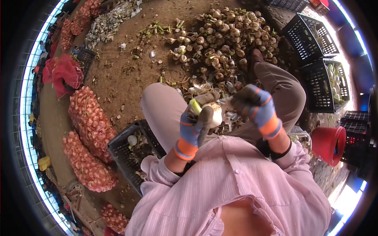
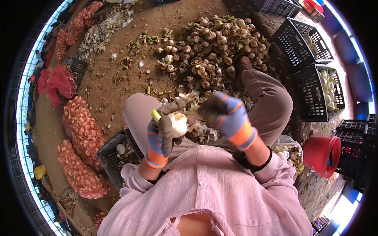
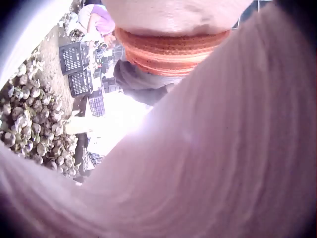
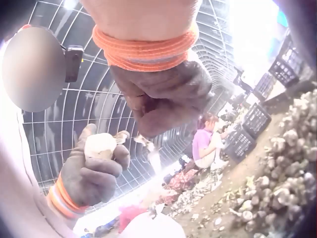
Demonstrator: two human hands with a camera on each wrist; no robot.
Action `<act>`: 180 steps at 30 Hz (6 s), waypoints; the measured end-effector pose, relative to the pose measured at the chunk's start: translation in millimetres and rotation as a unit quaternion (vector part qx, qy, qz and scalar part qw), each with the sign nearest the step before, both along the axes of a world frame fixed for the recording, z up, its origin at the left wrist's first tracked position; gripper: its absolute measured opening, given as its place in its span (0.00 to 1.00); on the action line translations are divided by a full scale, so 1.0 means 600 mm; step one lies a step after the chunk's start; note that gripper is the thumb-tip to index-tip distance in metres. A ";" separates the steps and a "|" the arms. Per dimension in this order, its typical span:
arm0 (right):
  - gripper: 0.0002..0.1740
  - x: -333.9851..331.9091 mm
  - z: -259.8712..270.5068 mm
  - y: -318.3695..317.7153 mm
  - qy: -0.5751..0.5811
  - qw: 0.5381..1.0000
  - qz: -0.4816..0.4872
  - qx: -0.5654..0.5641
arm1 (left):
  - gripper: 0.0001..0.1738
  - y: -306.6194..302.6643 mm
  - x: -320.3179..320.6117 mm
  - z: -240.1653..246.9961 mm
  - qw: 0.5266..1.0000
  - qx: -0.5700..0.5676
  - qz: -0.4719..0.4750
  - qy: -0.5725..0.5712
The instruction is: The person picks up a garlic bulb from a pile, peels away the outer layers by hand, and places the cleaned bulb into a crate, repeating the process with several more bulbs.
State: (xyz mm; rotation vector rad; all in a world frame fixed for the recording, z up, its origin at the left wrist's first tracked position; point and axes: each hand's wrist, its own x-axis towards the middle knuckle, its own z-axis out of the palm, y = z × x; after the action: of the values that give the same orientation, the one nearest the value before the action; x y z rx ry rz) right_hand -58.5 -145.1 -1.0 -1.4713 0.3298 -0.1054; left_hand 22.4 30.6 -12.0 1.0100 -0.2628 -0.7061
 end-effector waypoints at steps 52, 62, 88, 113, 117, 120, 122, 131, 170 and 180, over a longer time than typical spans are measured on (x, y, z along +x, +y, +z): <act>0.08 -0.009 0.020 0.036 0.047 0.957 0.072 0.278 | 0.28 0.007 0.018 -0.007 0.948 0.012 -0.039 -0.317; 0.10 -0.011 0.044 0.023 -0.013 0.977 0.173 -0.123 | 0.24 0.003 0.025 -0.009 0.924 0.057 -0.033 -0.377; 0.25 -0.022 0.022 -0.022 -0.018 0.933 -0.001 -0.358 | 0.31 -0.045 0.049 -0.027 0.911 -0.201 -0.100 0.345; 0.22 -0.080 -0.027 -0.070 0.070 0.867 0.031 -0.492 | 0.24 -0.162 0.034 -0.065 0.886 -0.165 -0.134 0.413; 0.35 -0.051 -0.024 -0.073 -0.062 0.961 -0.078 -0.259 | 0.21 -0.176 0.007 -0.081 0.991 0.035 -0.128 0.032; 0.35 -0.023 -0.114 -0.064 0.006 0.976 -0.152 0.154 | 0.21 -0.199 0.010 -0.103 0.968 0.008 -0.175 0.177; 0.28 -0.037 -0.157 -0.123 0.070 0.890 -0.193 0.406 | 0.20 -0.203 0.021 -0.112 0.962 -0.010 -0.185 0.203; 0.19 0.035 -0.068 -0.561 -0.128 0.896 -0.371 0.205 | 0.29 -0.215 0.159 -0.163 0.948 0.086 -0.276 0.130; 0.27 0.130 -0.090 -0.023 -0.065 0.960 0.005 0.271 | 0.57 -0.082 0.198 -0.083 0.847 0.085 0.034 -0.524; 0.14 0.039 0.002 -0.002 -0.083 0.964 0.018 0.250 | 0.48 -0.052 0.055 -0.008 0.925 0.065 -0.020 -0.374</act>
State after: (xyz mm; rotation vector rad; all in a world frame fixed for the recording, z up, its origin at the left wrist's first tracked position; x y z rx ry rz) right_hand -35.3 -146.2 0.2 -0.9588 0.1737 -0.1058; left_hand 55.2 -0.4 -16.6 1.3783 -0.9122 -0.3468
